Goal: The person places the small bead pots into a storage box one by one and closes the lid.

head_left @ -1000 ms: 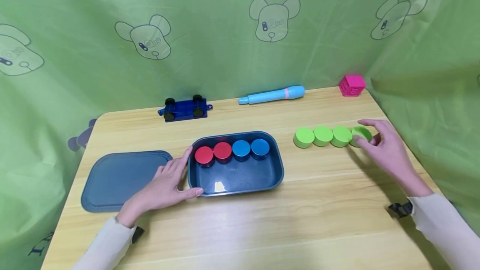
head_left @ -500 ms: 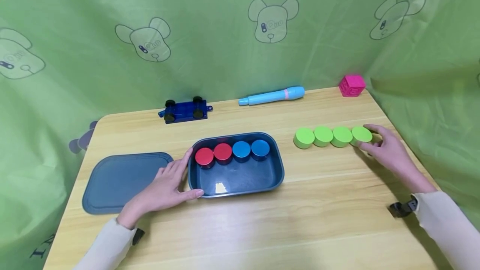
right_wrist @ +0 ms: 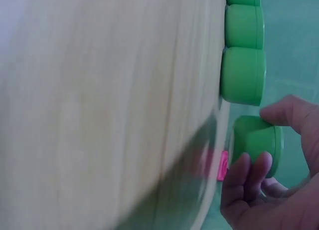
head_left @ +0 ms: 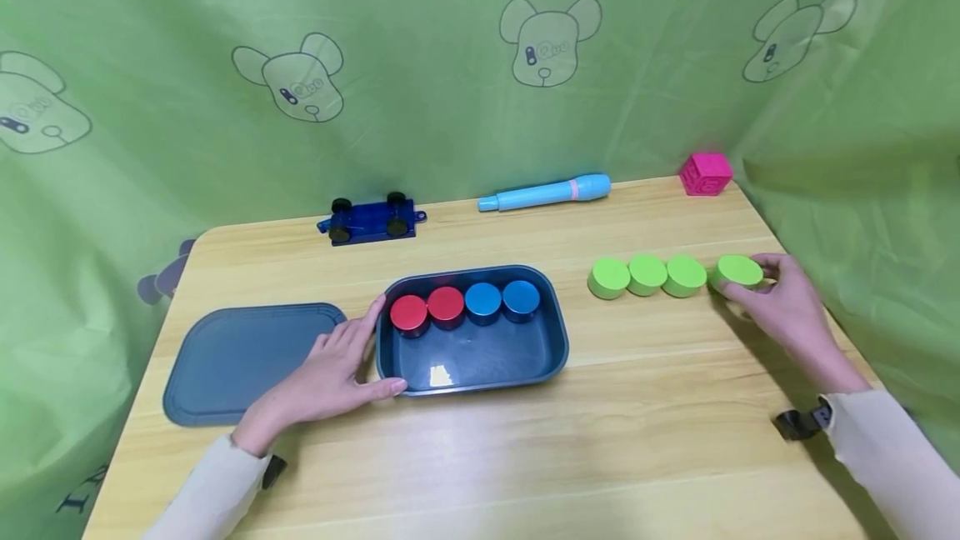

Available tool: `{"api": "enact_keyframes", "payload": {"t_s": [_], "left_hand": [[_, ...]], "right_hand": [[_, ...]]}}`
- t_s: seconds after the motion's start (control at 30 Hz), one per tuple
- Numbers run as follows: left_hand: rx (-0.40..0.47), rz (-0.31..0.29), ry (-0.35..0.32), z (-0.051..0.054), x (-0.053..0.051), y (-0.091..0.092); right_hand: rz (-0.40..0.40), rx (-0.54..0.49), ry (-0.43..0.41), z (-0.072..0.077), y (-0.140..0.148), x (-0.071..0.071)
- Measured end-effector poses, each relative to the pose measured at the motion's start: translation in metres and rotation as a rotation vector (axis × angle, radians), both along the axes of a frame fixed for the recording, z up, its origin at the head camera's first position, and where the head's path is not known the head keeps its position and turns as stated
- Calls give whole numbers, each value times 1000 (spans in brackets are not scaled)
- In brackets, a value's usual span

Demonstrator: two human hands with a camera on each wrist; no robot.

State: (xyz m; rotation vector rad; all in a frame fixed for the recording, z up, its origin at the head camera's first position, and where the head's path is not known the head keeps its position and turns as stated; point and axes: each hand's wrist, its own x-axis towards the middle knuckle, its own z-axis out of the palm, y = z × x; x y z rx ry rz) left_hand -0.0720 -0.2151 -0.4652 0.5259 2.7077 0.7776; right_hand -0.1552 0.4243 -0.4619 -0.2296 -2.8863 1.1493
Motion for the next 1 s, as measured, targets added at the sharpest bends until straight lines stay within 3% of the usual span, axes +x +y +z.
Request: {"api": "enact_keyframes", "payload": {"t_s": [0.17, 0.37, 0.6, 1.0], "left_hand": [[-1, -3, 1, 0, -1, 0], [4, -6, 9, -1, -1, 1], [8, -3, 5, -2, -2, 1], [9, -2, 1, -1, 0, 0]], "right_hand": [[-48, 17, 46, 8, -6, 9], [-64, -37, 106, 22, -22, 18], [-5, -157, 188, 39, -47, 25], [87, -217, 279, 52, -101, 31]]}}
